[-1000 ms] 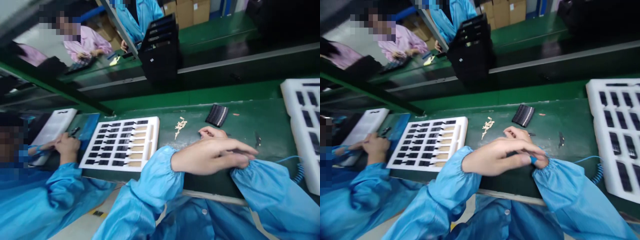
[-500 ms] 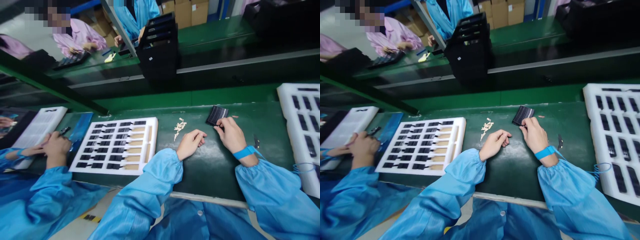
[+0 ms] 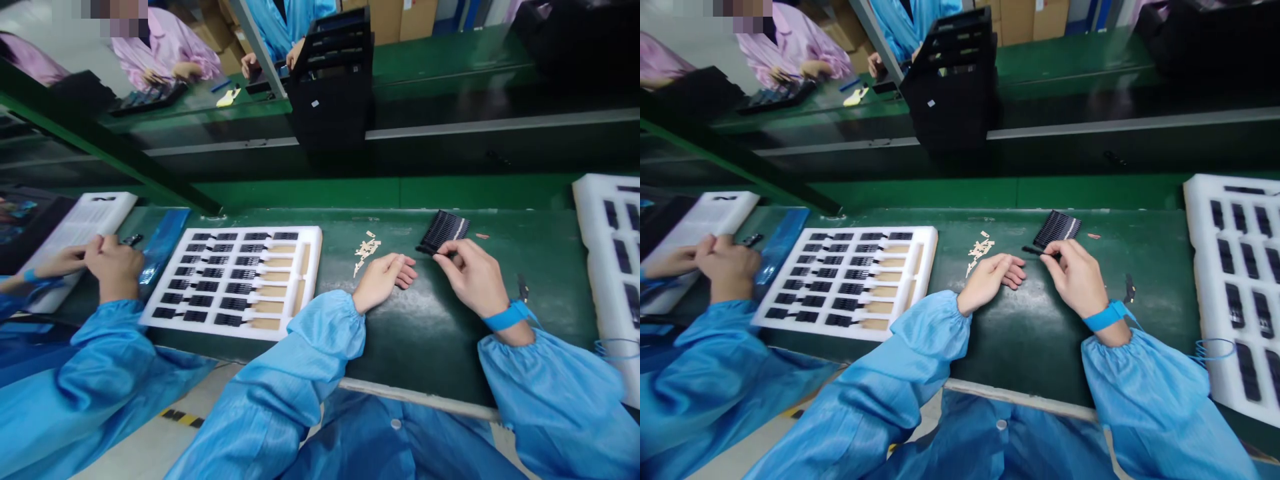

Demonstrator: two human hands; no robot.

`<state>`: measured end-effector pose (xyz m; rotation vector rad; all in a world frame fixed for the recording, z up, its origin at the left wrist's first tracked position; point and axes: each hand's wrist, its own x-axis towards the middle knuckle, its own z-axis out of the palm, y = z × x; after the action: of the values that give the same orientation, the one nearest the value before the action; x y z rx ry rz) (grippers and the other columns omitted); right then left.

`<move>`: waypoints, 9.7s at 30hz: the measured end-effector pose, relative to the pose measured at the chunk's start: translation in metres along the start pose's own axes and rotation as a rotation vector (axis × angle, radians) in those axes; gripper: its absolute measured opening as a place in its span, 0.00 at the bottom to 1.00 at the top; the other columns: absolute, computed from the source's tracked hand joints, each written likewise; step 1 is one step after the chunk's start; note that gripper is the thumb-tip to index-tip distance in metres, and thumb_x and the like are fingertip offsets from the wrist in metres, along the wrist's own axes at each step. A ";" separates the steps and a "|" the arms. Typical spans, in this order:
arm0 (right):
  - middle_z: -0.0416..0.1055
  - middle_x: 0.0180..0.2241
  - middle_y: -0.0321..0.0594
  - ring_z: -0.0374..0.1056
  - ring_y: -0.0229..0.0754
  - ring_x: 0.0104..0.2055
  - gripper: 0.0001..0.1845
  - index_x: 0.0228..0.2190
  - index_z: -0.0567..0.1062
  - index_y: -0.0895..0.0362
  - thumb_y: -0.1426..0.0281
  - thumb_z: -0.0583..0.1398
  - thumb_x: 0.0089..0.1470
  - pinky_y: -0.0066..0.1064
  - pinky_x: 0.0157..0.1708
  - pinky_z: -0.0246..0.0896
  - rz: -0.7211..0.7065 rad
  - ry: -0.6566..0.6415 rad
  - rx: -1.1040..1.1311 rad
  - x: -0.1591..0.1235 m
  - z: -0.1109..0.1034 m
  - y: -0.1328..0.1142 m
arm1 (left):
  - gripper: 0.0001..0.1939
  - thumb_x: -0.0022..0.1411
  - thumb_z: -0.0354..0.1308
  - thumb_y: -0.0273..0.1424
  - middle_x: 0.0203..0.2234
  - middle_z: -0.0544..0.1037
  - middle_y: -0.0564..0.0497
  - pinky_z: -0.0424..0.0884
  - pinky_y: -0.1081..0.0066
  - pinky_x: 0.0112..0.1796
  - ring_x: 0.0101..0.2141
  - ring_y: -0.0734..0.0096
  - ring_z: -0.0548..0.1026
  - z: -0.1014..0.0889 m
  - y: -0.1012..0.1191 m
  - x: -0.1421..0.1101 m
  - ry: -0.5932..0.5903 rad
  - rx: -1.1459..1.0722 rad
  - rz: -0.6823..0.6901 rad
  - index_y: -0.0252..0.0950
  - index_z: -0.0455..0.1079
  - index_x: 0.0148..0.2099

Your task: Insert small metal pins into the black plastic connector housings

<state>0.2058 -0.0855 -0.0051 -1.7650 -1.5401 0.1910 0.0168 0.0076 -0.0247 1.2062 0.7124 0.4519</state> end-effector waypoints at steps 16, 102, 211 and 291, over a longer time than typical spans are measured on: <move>0.76 0.23 0.36 0.69 0.41 0.24 0.10 0.29 0.82 0.53 0.60 0.65 0.56 0.33 0.28 0.59 0.315 -0.247 -0.070 0.005 -0.037 0.045 | 0.23 0.58 0.69 0.30 0.35 0.74 0.54 0.79 0.74 0.38 0.30 0.78 0.79 -0.004 0.017 -0.006 0.069 -0.146 -0.055 0.34 0.73 0.55; 0.73 0.24 0.39 0.64 0.37 0.23 0.13 0.30 0.77 0.58 0.60 0.64 0.56 0.29 0.24 0.60 0.401 -0.076 0.564 -0.017 0.036 -0.029 | 0.07 0.67 0.58 0.28 0.43 0.79 0.48 0.73 0.72 0.40 0.35 0.73 0.76 -0.039 0.025 -0.011 0.643 1.022 0.449 0.36 0.76 0.35; 0.76 0.31 0.39 0.60 0.30 0.16 0.13 0.39 0.77 0.57 0.60 0.66 0.59 0.24 0.14 0.52 0.484 0.055 0.807 -0.006 0.030 -0.025 | 0.08 0.65 0.65 0.35 0.46 0.78 0.44 0.74 0.65 0.49 0.45 0.68 0.77 -0.024 0.018 -0.012 0.386 0.555 0.788 0.37 0.79 0.44; 0.76 0.28 0.37 0.74 0.40 0.27 0.10 0.35 0.75 0.53 0.61 0.67 0.57 0.30 0.27 0.72 0.338 0.005 0.522 -0.016 0.033 -0.023 | 0.25 0.61 0.69 0.36 0.51 0.81 0.41 0.79 0.58 0.53 0.46 0.57 0.83 -0.001 0.003 -0.014 -0.005 -0.255 -0.035 0.36 0.74 0.58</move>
<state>0.1650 -0.0860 -0.0199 -1.5762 -1.0489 0.6888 0.0062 -0.0003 -0.0179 0.9534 0.6491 0.4945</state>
